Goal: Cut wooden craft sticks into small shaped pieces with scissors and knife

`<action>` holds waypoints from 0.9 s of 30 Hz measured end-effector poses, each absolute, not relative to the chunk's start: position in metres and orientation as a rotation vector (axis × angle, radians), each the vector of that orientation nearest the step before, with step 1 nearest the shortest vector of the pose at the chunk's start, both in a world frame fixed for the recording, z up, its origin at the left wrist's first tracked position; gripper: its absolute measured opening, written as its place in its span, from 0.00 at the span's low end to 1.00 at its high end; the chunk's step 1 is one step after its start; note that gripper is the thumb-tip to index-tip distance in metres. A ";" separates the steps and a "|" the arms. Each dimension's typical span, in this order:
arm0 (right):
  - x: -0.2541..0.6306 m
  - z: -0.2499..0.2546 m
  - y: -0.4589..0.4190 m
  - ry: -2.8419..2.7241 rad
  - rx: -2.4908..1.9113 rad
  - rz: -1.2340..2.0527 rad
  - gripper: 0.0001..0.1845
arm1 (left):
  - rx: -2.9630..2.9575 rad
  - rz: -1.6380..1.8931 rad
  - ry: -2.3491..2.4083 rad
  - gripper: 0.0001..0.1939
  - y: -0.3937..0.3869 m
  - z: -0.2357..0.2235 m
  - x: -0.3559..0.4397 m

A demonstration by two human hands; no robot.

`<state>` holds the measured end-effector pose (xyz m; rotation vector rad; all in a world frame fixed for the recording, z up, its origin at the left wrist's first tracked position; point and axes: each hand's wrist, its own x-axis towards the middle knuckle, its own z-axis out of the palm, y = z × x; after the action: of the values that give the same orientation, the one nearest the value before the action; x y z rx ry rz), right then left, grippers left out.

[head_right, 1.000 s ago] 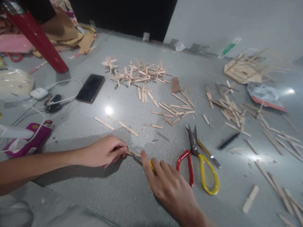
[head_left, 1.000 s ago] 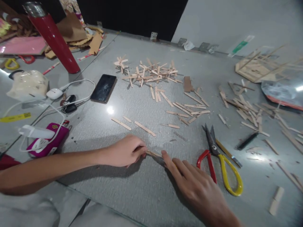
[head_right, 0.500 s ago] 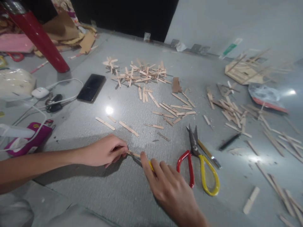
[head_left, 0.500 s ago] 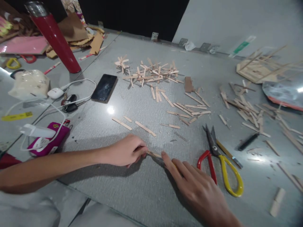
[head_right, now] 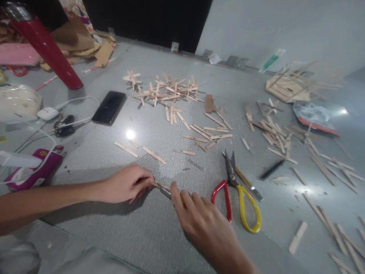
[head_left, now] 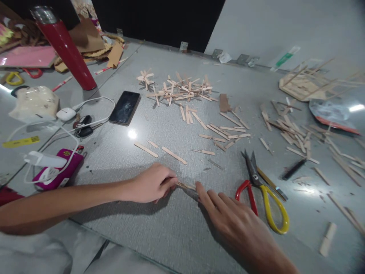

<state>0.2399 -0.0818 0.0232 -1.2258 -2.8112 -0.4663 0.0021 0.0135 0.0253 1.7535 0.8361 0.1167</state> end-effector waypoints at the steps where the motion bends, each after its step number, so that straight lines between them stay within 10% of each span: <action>1: 0.240 0.022 -0.081 -2.802 -1.226 -0.476 0.22 | 1.758 0.124 0.836 0.20 0.013 0.025 0.002; 27: 0.246 0.014 -0.080 -2.730 -1.255 -0.387 0.16 | 1.741 0.130 0.837 0.19 0.015 0.023 0.001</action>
<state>0.2457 -0.0804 0.0135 -1.2551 -2.7300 -0.3871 0.0012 0.0150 0.0233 1.7413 0.8366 0.1304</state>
